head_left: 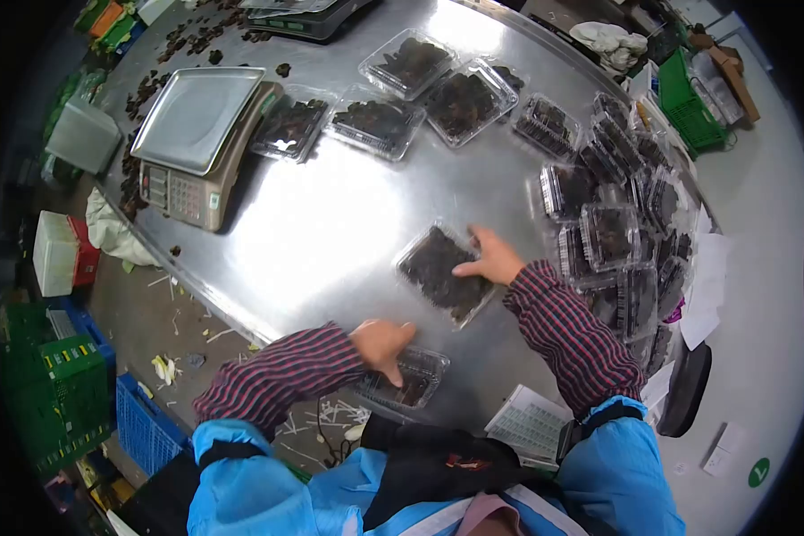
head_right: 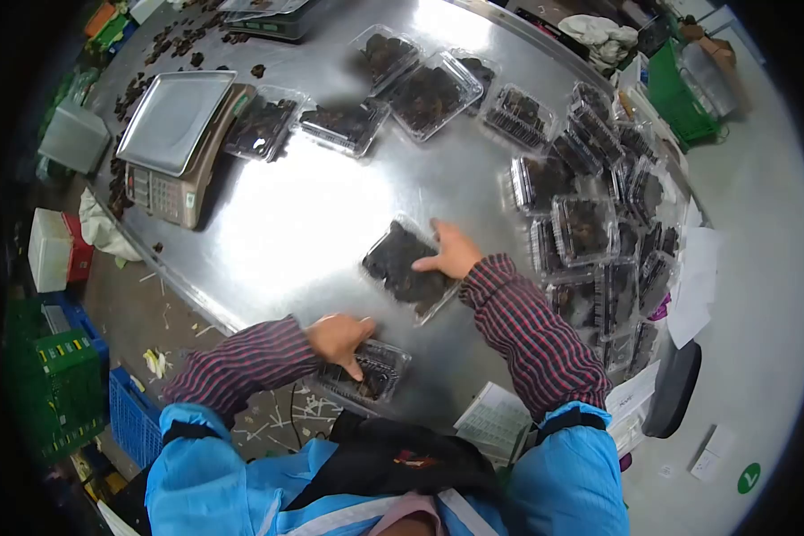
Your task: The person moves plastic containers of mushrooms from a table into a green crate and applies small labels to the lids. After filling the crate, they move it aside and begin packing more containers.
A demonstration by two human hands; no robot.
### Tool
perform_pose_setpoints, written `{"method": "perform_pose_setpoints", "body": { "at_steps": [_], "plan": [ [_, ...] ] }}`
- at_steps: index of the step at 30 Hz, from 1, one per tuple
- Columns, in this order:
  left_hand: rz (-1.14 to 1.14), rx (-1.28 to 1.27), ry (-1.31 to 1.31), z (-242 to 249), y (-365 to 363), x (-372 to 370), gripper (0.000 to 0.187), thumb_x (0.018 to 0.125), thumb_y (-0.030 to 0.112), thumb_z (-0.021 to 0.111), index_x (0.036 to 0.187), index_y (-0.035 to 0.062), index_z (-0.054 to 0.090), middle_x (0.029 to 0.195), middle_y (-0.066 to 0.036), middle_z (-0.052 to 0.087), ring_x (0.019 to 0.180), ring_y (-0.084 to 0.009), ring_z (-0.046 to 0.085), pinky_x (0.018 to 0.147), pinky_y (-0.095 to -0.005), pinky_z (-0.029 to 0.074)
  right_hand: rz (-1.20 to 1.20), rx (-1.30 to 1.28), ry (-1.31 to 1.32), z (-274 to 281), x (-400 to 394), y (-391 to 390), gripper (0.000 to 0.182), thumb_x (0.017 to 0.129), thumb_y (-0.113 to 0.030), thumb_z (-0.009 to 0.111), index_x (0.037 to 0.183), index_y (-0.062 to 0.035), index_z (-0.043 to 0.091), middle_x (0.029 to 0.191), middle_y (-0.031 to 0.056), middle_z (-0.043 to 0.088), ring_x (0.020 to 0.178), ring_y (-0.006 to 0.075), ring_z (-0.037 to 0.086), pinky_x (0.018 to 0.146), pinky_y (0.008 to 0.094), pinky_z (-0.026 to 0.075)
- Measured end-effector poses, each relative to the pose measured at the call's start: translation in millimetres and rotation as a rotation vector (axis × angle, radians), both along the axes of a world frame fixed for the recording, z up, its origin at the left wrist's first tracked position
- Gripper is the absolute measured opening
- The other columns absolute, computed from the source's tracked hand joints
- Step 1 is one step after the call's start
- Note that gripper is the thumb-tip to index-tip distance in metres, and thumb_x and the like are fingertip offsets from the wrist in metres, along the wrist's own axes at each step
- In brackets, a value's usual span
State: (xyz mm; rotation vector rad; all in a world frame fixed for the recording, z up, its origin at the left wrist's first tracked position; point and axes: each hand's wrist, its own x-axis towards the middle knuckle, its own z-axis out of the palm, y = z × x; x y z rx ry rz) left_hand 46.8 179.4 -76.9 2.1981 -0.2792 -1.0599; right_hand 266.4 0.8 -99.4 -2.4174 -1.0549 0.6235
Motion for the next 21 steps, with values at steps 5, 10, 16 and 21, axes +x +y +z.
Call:
{"method": "perform_pose_setpoints", "body": {
  "at_steps": [5,10,16,21],
  "plan": [
    [0.671,-0.311,0.054,-9.2,106.4,15.1,0.066,0.056,0.025,0.088,0.104,0.0009,0.050,0.083,-0.007,0.057,0.080,-0.0214,0.056,0.072,-0.0337,0.045,-0.124,0.142,0.793,-30.2,10.6,-5.1,0.083,0.068,-0.028,0.083,0.134,0.0033,0.042,0.090,0.0088,0.060,0.083,0.0160,0.058,0.076,0.0295,0.047],
    [1.053,-0.644,-0.036,22.9,210.6,106.4,0.068,0.064,0.009,0.083,0.121,0.0098,0.047,0.100,-0.006,0.061,0.091,-0.0121,0.058,0.079,-0.0263,0.046,-0.315,0.082,0.573,2.6,76.3,16.7,0.079,0.072,-0.022,0.080,0.135,0.0030,0.040,0.094,0.0091,0.061,0.081,0.0157,0.059,0.072,0.0275,0.049],
    [0.789,-0.228,-0.765,59.4,229.9,215.5,0.060,0.066,0.009,0.078,0.119,-0.0012,0.051,0.104,-0.011,0.063,0.096,-0.0184,0.060,0.086,-0.0303,0.048,-0.707,0.534,0.479,6.7,181.6,101.4,0.081,0.074,-0.030,0.079,0.136,-0.0026,0.035,0.121,0.0094,0.054,0.111,0.0191,0.052,0.091,0.0341,0.040],
    [0.596,-0.206,-0.912,59.5,238.5,236.3,0.059,0.068,0.016,0.080,0.118,-0.0007,0.053,0.105,-0.010,0.063,0.098,-0.0190,0.060,0.088,-0.0309,0.046,-0.851,0.808,0.567,-12.5,188.2,125.7,0.076,0.070,-0.014,0.081,0.131,0.0007,0.037,0.119,0.0143,0.056,0.107,0.0238,0.056,0.095,0.0356,0.043]
  ]
}}
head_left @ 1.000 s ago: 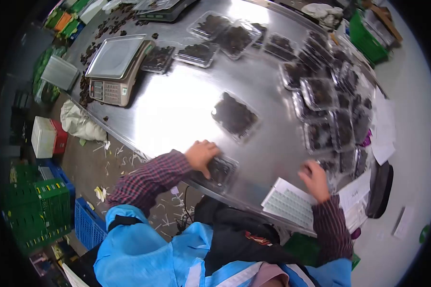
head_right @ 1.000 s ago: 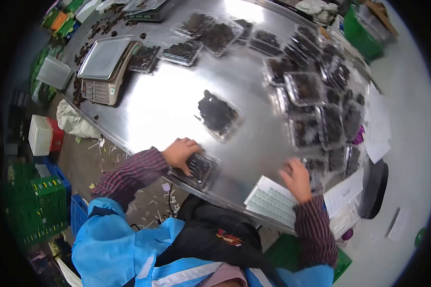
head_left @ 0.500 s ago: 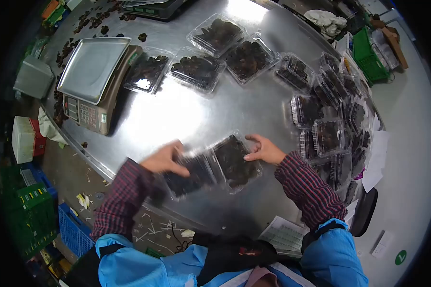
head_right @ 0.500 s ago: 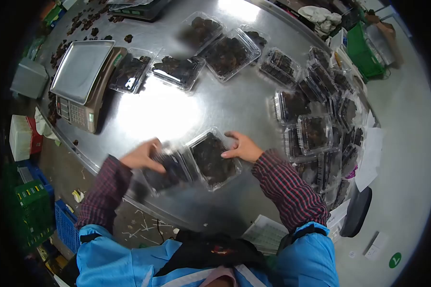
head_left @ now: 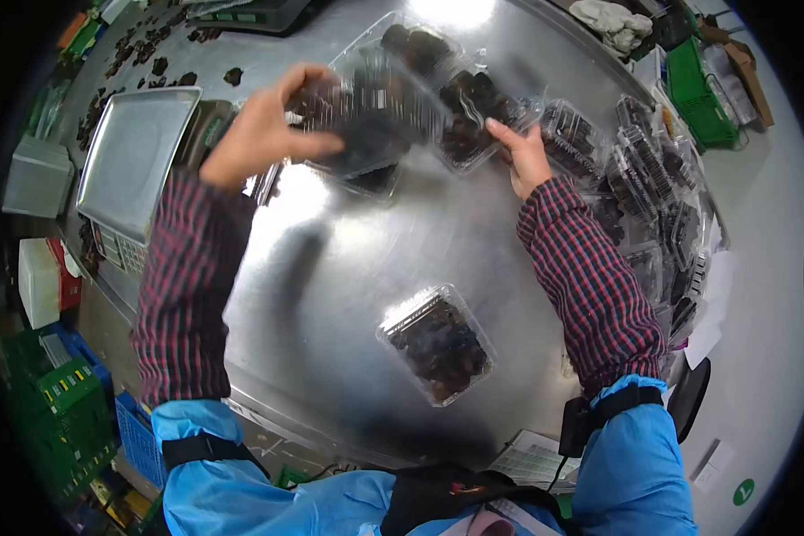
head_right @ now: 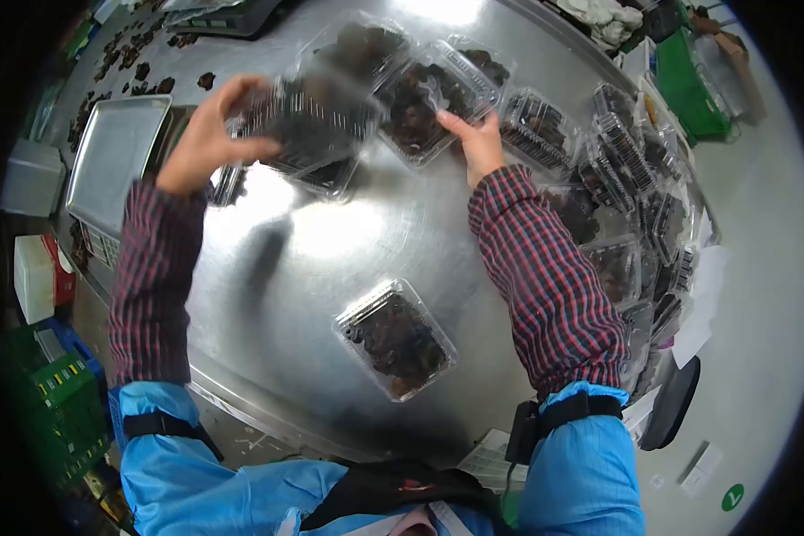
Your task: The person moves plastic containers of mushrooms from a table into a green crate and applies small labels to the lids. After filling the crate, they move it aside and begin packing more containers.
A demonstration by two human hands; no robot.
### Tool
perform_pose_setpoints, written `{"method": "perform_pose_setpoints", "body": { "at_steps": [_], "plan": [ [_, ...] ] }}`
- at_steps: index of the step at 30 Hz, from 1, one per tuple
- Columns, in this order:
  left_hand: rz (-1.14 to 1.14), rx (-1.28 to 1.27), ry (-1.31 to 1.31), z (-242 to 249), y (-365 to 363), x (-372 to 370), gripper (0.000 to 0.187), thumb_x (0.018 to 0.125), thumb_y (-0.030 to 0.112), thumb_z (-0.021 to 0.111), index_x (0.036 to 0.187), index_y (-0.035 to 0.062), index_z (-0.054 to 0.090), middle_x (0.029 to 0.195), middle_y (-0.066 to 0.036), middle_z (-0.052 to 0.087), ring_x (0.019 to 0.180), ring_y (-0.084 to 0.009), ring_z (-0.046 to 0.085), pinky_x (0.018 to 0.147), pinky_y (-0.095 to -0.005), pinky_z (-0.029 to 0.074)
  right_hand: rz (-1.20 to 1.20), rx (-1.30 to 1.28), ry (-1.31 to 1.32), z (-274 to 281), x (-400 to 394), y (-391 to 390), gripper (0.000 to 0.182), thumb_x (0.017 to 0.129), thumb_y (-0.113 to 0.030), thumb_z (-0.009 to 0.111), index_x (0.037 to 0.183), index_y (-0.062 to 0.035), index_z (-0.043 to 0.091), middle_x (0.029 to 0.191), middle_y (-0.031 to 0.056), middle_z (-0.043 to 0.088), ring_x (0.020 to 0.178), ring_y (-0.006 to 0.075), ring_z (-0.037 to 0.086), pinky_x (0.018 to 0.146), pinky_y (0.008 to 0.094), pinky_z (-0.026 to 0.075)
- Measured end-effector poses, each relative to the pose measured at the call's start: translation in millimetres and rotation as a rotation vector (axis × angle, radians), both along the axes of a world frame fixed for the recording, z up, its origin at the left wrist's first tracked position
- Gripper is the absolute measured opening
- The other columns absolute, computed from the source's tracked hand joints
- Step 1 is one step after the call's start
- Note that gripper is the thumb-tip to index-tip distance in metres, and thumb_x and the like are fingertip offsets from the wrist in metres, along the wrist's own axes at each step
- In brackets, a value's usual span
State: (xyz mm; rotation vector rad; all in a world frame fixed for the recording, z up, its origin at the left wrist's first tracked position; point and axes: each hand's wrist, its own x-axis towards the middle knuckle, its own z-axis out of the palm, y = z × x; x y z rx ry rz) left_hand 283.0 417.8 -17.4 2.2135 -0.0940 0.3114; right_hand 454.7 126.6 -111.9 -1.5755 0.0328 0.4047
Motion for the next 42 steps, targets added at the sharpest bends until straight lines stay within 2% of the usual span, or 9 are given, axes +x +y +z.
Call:
{"method": "perform_pose_setpoints", "body": {
  "at_steps": [4,12,15,21,25,32,38,40,42],
  "plan": [
    [-0.034,-0.290,0.649,-39.1,38.8,39.0,0.081,0.068,0.035,0.081,0.129,-0.0055,0.045,0.122,-0.021,0.055,0.119,-0.0307,0.049,0.107,-0.0377,0.031,0.019,0.207,-0.005,-3.1,-4.7,5.5,0.062,0.070,0.001,0.076,0.123,-0.0034,0.043,0.111,0.0083,0.059,0.096,0.0190,0.060,0.087,0.0327,0.049],
    [-0.193,0.188,0.675,-55.3,12.2,39.8,0.108,0.058,0.062,0.076,0.133,-0.0066,0.041,0.149,-0.022,0.020,0.138,-0.0403,0.017,0.113,-0.0486,0.022,0.187,0.214,0.245,2.5,-21.6,-82.8,0.031,0.084,-0.011,0.065,0.111,-0.0002,0.055,0.101,0.0080,0.064,0.089,0.0158,0.064,0.081,0.0281,0.053],
    [-0.303,0.374,0.602,-55.1,-23.5,13.3,0.090,0.061,0.064,0.074,0.103,-0.0141,0.057,0.147,-0.025,0.024,0.136,-0.0431,0.018,0.109,-0.0505,0.026,0.160,0.123,0.439,-9.9,-53.1,-121.2,0.035,0.084,-0.013,0.065,0.114,0.0007,0.054,0.104,0.0070,0.064,0.095,0.0170,0.063,0.086,0.0319,0.051],
    [-0.251,0.180,0.502,-44.1,-111.3,-103.0,0.064,0.059,0.043,0.083,0.088,-0.0046,0.053,0.145,-0.030,0.027,0.135,-0.0507,0.019,0.111,-0.0539,0.018,0.144,0.094,0.424,-1.3,-108.4,-190.0,0.040,0.083,-0.009,0.065,0.119,0.0012,0.052,0.107,0.0074,0.062,0.099,0.0164,0.060,0.087,0.0304,0.049],
    [0.108,-0.497,0.611,0.2,-125.4,-140.5,0.047,0.061,0.011,0.082,0.091,0.0025,0.046,0.106,-0.015,0.064,0.100,-0.0182,0.058,0.091,-0.0315,0.044,0.192,0.094,0.368,33.6,-120.4,-221.1,0.041,0.082,-0.007,0.064,0.120,0.0022,0.052,0.106,0.0083,0.063,0.092,0.0153,0.062,0.084,0.0291,0.051],
    [-0.132,0.359,-0.375,-0.9,-150.3,-134.4,0.050,0.054,0.000,0.075,0.099,0.0032,0.052,0.115,-0.011,0.060,0.102,-0.0289,0.060,0.088,-0.0398,0.047,0.397,0.177,0.413,95.6,-175.7,-251.9,0.054,0.080,-0.013,0.064,0.129,0.0039,0.047,0.117,0.0104,0.060,0.108,0.0162,0.057,0.097,0.0301,0.044],
    [-0.562,0.239,0.291,-7.2,-160.1,-99.5,0.064,0.053,0.022,0.083,0.109,0.0092,0.055,0.123,-0.008,0.053,0.110,-0.0310,0.050,0.092,-0.0416,0.042,0.366,-0.136,0.407,64.6,-268.7,-242.8,0.062,0.075,-0.012,0.073,0.128,0.0039,0.044,0.117,0.0117,0.058,0.107,0.0179,0.055,0.095,0.0314,0.042],
    [-0.567,0.620,0.006,-9.9,-166.7,-66.3,0.094,0.051,0.028,0.085,0.135,0.0110,0.044,0.143,-0.012,0.039,0.131,-0.0340,0.036,0.105,-0.0446,0.037,0.257,0.007,0.494,60.0,-292.1,-232.2,0.063,0.075,-0.014,0.073,0.127,0.0049,0.044,0.117,0.0123,0.058,0.106,0.0180,0.055,0.094,0.0313,0.043],
    [-0.680,0.567,0.572,-31.9,-164.6,-46.3,0.102,0.053,0.044,0.085,0.137,0.0069,0.041,0.148,-0.013,0.032,0.137,-0.0333,0.026,0.109,-0.0466,0.033,0.292,-0.059,0.399,42.3,-302.9,-227.8,0.063,0.075,-0.015,0.074,0.127,0.0051,0.044,0.116,0.0120,0.058,0.106,0.0179,0.055,0.093,0.0311,0.043]
  ]
}}
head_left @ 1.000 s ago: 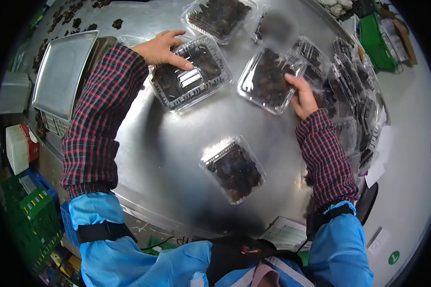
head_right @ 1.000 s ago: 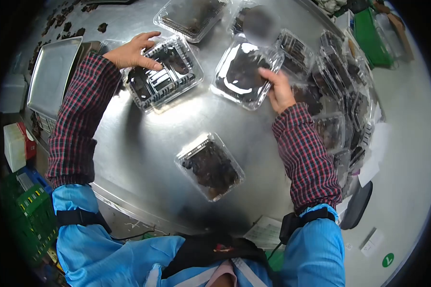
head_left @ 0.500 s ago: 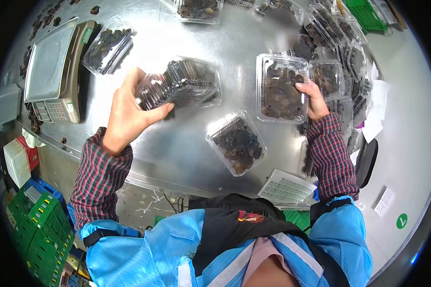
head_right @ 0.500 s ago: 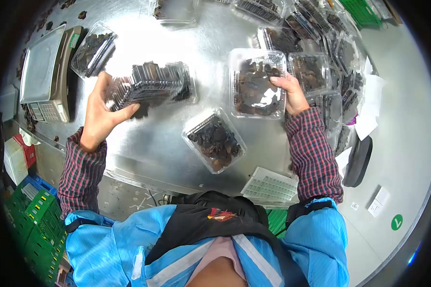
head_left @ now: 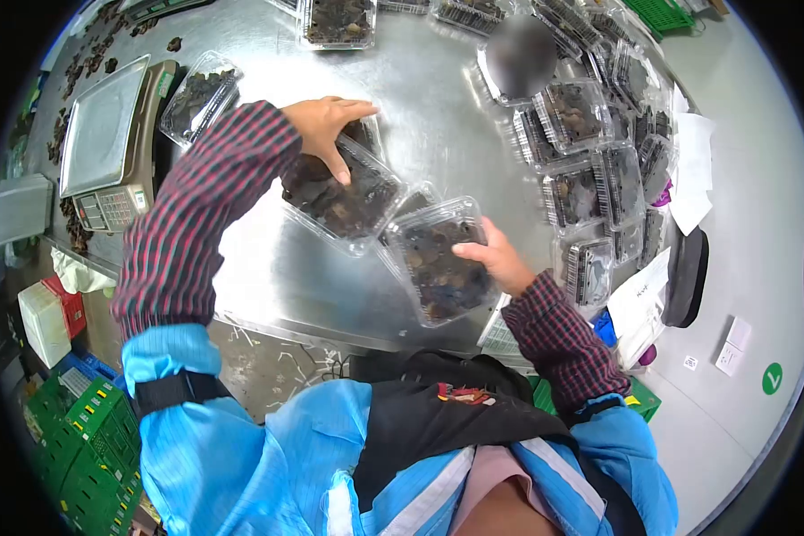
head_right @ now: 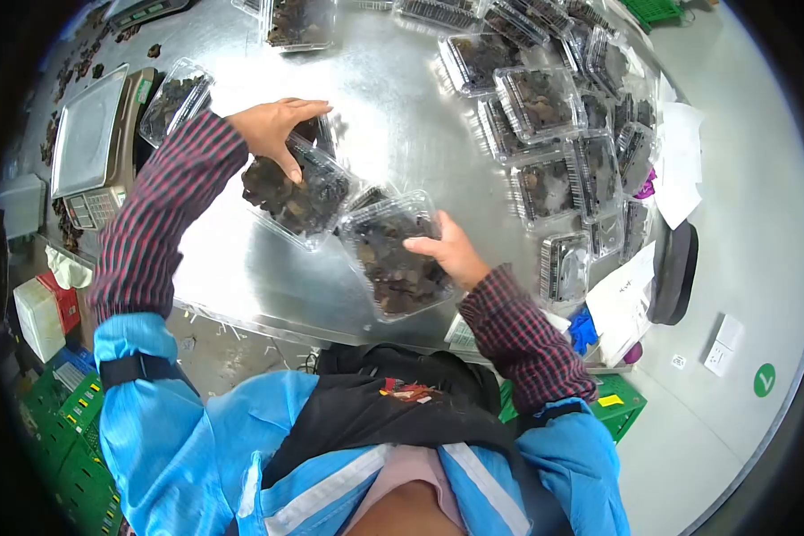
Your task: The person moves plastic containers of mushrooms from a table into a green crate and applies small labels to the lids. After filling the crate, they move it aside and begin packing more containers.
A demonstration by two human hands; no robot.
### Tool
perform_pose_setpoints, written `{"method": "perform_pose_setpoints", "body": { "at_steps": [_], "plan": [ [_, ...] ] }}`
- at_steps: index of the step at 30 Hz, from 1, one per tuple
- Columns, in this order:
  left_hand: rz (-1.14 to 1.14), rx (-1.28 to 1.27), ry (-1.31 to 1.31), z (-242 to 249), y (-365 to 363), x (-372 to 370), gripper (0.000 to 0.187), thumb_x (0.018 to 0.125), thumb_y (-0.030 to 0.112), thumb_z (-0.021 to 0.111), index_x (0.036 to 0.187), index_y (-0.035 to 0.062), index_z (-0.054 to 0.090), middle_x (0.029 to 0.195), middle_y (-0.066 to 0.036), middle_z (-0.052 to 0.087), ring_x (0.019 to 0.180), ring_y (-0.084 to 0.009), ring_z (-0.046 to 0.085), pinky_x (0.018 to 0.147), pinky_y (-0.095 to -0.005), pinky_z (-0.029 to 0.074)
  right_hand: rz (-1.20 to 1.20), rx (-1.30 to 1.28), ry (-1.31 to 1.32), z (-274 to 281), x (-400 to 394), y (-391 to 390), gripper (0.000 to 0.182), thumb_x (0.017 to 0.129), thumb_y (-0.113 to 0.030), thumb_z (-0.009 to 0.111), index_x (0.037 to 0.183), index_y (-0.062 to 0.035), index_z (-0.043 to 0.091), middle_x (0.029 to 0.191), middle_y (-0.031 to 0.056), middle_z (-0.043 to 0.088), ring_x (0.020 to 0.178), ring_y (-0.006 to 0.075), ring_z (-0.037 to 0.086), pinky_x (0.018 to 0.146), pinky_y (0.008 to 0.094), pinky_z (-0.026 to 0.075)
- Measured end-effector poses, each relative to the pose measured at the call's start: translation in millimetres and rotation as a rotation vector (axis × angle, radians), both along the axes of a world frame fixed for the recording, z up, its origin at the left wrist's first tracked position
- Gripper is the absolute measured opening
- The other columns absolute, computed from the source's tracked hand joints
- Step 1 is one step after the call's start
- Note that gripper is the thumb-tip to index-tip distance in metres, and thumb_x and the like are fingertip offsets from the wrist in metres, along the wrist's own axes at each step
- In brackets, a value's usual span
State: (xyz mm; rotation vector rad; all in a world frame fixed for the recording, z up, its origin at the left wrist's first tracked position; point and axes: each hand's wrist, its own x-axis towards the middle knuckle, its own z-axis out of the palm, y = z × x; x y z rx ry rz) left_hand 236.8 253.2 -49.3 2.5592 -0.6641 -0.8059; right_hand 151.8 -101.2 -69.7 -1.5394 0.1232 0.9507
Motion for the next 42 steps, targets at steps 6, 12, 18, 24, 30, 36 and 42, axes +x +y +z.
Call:
{"method": "perform_pose_setpoints", "body": {
  "at_steps": [6,12,18,24,30,36,42],
  "plan": [
    [0.239,-0.183,-0.002,-17.7,40.6,-25.0,0.076,0.071,0.049,0.075,0.126,0.0035,0.048,0.144,-0.023,0.035,0.133,-0.0419,0.031,0.109,-0.0468,0.029,0.027,-0.005,0.033,-14.5,-15.8,-17.7,0.066,0.076,-0.018,0.073,0.130,0.0056,0.041,0.115,0.0109,0.058,0.105,0.0185,0.055,0.094,0.0318,0.042],
    [0.980,-0.510,0.302,-42.6,76.9,-121.2,0.043,0.085,0.042,0.066,0.102,0.0033,0.057,0.099,-0.005,0.060,0.097,-0.0169,0.052,0.088,-0.0325,0.041,-0.196,0.167,0.065,-15.5,-38.5,-30.7,0.068,0.077,-0.019,0.069,0.133,0.0034,0.039,0.121,0.0102,0.054,0.112,0.0189,0.050,0.100,0.0330,0.038],
    [1.133,-0.657,0.604,-25.1,60.0,-172.8,0.029,0.087,0.041,0.064,0.083,0.0155,0.051,0.085,0.003,0.051,0.081,-0.0103,0.048,0.073,-0.0280,0.038,-0.351,0.218,0.166,-21.7,-52.2,-27.3,0.061,0.079,-0.021,0.066,0.131,0.0007,0.043,0.118,0.0096,0.056,0.107,0.0181,0.054,0.096,0.0321,0.042],
    [1.155,-0.559,0.495,-17.8,42.2,-144.6,0.087,0.072,0.054,0.072,0.135,0.0035,0.038,0.131,-0.027,0.041,0.119,-0.0309,0.045,0.093,-0.0437,0.038,-0.434,0.291,0.124,-21.7,-34.6,0.9,0.053,0.082,-0.019,0.065,0.127,-0.0001,0.045,0.111,0.0096,0.058,0.103,0.0173,0.056,0.092,0.0321,0.046],
    [1.173,-0.714,0.554,-29.4,26.8,-137.2,0.098,0.077,0.056,0.066,0.145,0.0027,0.022,0.142,-0.025,0.032,0.131,-0.0330,0.035,0.102,-0.0462,0.035,-0.419,0.290,0.040,-29.2,12.2,10.2,0.054,0.082,-0.021,0.065,0.125,0.0036,0.044,0.110,0.0114,0.058,0.104,0.0177,0.055,0.094,0.0334,0.044],
    [1.233,-1.089,0.643,-33.7,5.1,-146.5,0.075,0.083,0.034,0.067,0.143,0.0055,0.030,0.133,-0.012,0.045,0.124,-0.0232,0.042,0.103,-0.0380,0.036,-0.195,0.123,-0.077,-45.6,27.7,38.2,0.092,0.075,-0.033,0.073,0.141,0.0047,0.022,0.136,0.0212,0.040,0.127,0.0269,0.040,0.109,0.0383,0.028],
    [1.097,-1.324,0.692,-39.4,-18.3,-159.8,0.066,0.086,0.026,0.058,0.144,0.0121,0.030,0.133,-0.007,0.046,0.117,-0.0213,0.047,0.092,-0.0374,0.044,-0.238,0.407,0.191,-18.8,17.2,24.1,0.071,0.074,-0.032,0.076,0.129,0.0008,0.045,0.121,0.0116,0.056,0.112,0.0212,0.051,0.101,0.0368,0.039]
  ]
}}
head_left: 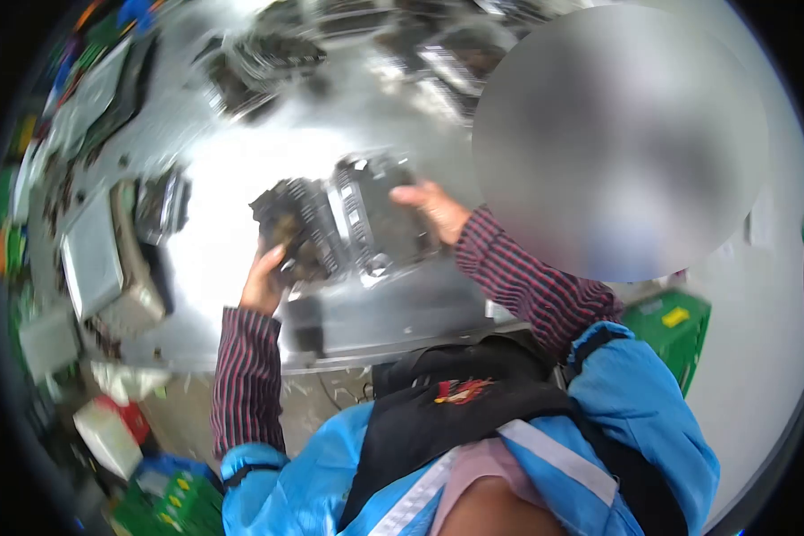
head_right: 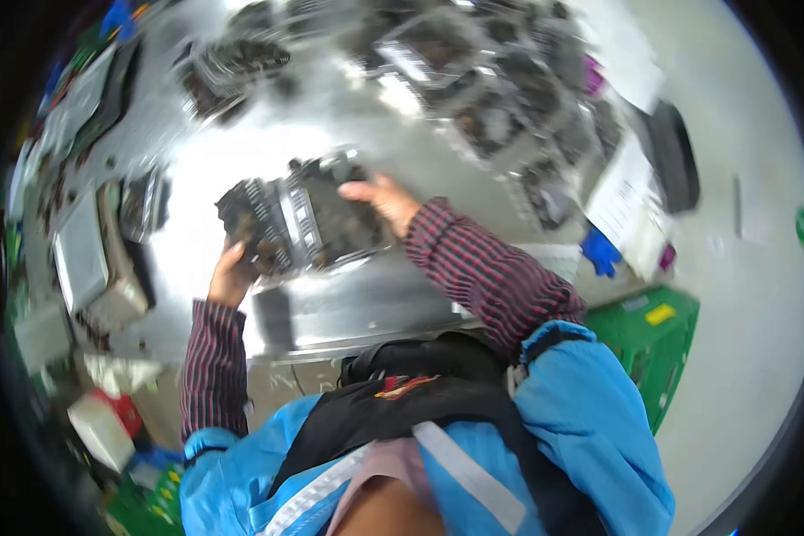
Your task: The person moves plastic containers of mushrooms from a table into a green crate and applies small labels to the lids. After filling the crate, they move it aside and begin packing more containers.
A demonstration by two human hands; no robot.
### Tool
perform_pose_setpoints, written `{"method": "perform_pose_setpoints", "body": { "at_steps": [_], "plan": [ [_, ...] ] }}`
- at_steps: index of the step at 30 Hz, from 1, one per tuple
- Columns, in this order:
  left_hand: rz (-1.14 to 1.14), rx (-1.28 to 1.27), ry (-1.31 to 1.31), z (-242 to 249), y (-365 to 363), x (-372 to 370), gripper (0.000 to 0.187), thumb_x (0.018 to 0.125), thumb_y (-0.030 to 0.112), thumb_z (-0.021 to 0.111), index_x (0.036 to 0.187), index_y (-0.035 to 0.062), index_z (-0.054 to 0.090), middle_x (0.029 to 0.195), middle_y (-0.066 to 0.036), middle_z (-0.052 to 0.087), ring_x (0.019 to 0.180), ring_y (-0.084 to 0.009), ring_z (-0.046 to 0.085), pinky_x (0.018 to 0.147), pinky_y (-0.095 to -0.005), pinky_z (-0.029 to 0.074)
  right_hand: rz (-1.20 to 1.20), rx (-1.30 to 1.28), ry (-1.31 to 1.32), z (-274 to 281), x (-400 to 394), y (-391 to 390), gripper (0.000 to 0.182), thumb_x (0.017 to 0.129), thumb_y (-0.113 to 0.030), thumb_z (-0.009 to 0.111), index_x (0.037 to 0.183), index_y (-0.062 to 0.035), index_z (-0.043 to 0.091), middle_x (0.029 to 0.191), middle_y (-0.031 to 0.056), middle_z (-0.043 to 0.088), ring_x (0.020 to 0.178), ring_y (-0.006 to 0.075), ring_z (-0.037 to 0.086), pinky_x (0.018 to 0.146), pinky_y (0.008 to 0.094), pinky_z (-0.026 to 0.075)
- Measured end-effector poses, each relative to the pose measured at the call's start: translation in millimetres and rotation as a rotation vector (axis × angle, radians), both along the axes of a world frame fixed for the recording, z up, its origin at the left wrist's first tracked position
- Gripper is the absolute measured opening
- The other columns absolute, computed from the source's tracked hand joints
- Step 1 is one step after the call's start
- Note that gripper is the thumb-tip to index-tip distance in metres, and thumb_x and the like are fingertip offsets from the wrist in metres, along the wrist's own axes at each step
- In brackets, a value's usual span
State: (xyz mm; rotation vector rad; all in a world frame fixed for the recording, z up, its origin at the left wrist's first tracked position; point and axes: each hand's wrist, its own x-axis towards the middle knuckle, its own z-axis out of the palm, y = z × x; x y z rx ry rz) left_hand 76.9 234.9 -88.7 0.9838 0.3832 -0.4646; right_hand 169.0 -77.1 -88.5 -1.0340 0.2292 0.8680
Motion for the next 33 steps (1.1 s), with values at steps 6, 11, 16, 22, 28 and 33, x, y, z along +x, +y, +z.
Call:
{"method": "perform_pose_setpoints", "body": {
  "at_steps": [6,11,16,22,28,33],
  "plan": [
    [-0.049,-0.025,-0.003,25.4,-36.6,4.7,0.040,0.090,0.027,0.053,0.128,0.0123,0.050,0.108,-0.001,0.061,0.098,-0.0157,0.057,0.079,-0.0324,0.046,-0.239,0.130,-0.017,34.6,-34.5,-52.4,0.065,0.072,-0.019,0.077,0.126,-0.0006,0.047,0.112,0.0117,0.060,0.097,0.0218,0.060,0.074,0.0359,0.055],
    [-0.172,-0.057,-0.081,88.7,-153.4,17.1,0.026,0.090,0.021,0.059,0.111,0.0055,0.060,0.106,-0.004,0.065,0.097,-0.0146,0.061,0.085,-0.0309,0.048,-0.511,0.027,-0.307,109.2,-112.1,-170.7,0.083,0.067,-0.025,0.080,0.134,0.0020,0.040,0.125,0.0130,0.053,0.115,0.0219,0.049,0.101,0.0340,0.038],
    [-0.678,-0.196,-0.239,153.7,-314.0,22.0,0.028,0.091,0.018,0.058,0.115,0.0037,0.057,0.097,-0.002,0.062,0.088,-0.0124,0.058,0.077,-0.0277,0.047,-0.845,-0.030,-0.506,202.1,-236.1,-302.0,0.081,0.077,-0.017,0.072,0.143,-0.0009,0.028,0.138,0.0093,0.042,0.125,0.0203,0.040,0.108,0.0343,0.030],
    [-1.154,-0.126,-0.213,213.7,-592.3,-73.9,0.033,0.088,0.025,0.058,0.113,0.0041,0.058,0.100,-0.008,0.064,0.088,-0.0192,0.061,0.078,-0.0323,0.049,-1.344,-0.224,-0.404,231.2,-430.9,-457.3,0.049,0.084,-0.027,0.065,0.124,-0.0025,0.052,0.105,0.0058,0.064,0.091,0.0141,0.063,0.079,0.0289,0.052],
    [-1.548,-0.357,-0.043,137.7,-840.7,-186.4,0.053,0.087,0.010,0.060,0.135,0.0045,0.040,0.123,-0.012,0.056,0.110,-0.0258,0.058,0.090,-0.0388,0.050,-1.604,-0.022,-0.083,159.6,-592.6,-595.7,0.036,0.087,-0.028,0.062,0.112,-0.0015,0.062,0.102,0.0093,0.069,0.089,0.0194,0.067,0.081,0.0339,0.054],
    [-1.403,0.046,-0.524,22.6,-920.6,-244.1,0.056,0.079,0.020,0.075,0.123,0.0000,0.049,0.120,-0.014,0.057,0.103,-0.0272,0.059,0.092,-0.0383,0.047,-1.725,-0.132,0.077,41.5,-630.4,-657.0,0.039,0.088,-0.026,0.063,0.118,-0.0024,0.057,0.110,0.0092,0.064,0.097,0.0194,0.063,0.090,0.0358,0.050]
  ]
}}
